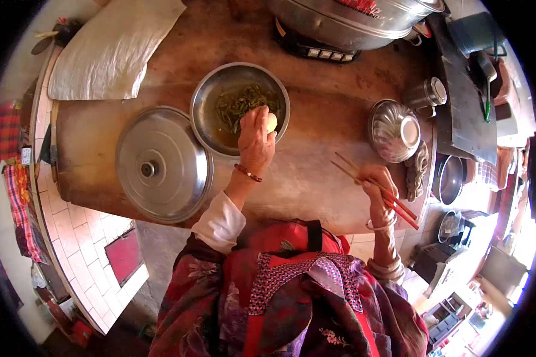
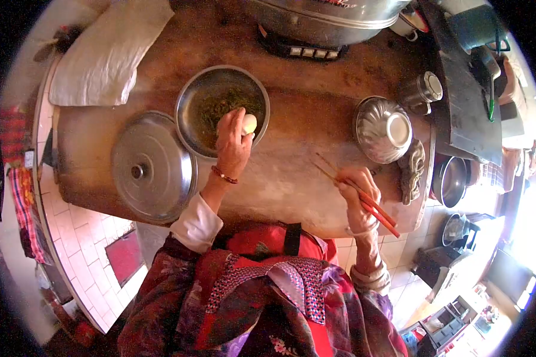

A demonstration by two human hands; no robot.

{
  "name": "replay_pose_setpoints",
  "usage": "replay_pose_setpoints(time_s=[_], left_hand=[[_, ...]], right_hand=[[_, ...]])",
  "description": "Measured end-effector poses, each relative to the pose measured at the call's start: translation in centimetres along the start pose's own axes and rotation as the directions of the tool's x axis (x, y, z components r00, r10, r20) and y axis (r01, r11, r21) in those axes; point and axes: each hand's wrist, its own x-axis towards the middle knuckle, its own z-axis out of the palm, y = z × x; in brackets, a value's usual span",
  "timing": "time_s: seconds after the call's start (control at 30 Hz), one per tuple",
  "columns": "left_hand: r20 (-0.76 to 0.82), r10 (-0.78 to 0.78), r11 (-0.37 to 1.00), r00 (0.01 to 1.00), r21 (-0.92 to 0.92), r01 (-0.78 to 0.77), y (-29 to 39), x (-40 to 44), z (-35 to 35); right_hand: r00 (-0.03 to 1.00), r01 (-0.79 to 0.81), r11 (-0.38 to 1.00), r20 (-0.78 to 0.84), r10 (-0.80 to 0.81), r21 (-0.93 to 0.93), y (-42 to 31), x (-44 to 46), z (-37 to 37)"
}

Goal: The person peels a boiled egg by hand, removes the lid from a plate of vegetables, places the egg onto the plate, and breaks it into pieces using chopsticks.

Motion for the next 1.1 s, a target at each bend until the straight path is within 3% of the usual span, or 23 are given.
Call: replay_pose_setpoints(time_s=[0.07,0.17,0.23,0.33,0.53,0.6,0.8,0.87,0.97,1.1], left_hand=[[0.009,0.015,0.999,1.000,0.038,-0.015,0.2,0.1,-0.7],[-0.044,-0.081,0.995,0.996,-0.063,0.078,0.0,-0.7,-4.6],[-0.027,-0.127,0.990,0.991,-0.060,0.126,-0.5,-2.2,-6.6],[-0.008,-0.156,0.987,0.988,-0.050,0.156,-1.4,-5.4,-8.3],[0.136,-0.254,0.966,0.958,-0.007,0.258,-2.2,-9.8,-8.7],[0.106,-0.239,0.970,0.965,-0.025,0.243,-2.6,-10.1,-8.4],[0.048,-0.207,0.978,0.977,-0.021,0.209,-2.3,-9.2,-8.7],[0.002,-0.180,0.977,0.984,-0.113,0.179,-2.0,-7.9,-9.1],[-0.015,-0.125,0.982,0.992,-0.147,0.122,-1.8,-4.5,-8.0],[0.038,0.011,0.995,0.999,-0.095,-0.008,-1.7,-0.8,-4.7]], right_hand=[[0.998,0.053,0.999,0.042,-0.053,0.003,-1.6,1.5,1.2],[0.982,0.118,0.993,0.149,-0.115,-0.007,-3.4,3.5,3.3],[0.935,0.302,0.953,0.185,-0.301,0.025,-4.4,4.9,5.2],[0.869,0.431,0.901,0.244,-0.430,0.053,-4.7,6.5,7.4],[0.856,0.411,0.911,0.331,-0.397,0.027,-4.3,8.7,10.9],[0.904,0.273,0.954,0.306,-0.298,0.122,-3.2,9.1,11.7],[0.926,0.212,0.971,0.293,-0.237,0.113,-2.5,9.3,12.5],[0.935,0.186,0.973,0.279,-0.218,0.137,-2.9,8.9,12.0],[0.979,0.128,0.966,0.129,-0.160,0.226,-2.9,8.2,11.1],[0.981,0.121,0.979,0.134,-0.144,0.167,-2.6,7.0,9.5]])
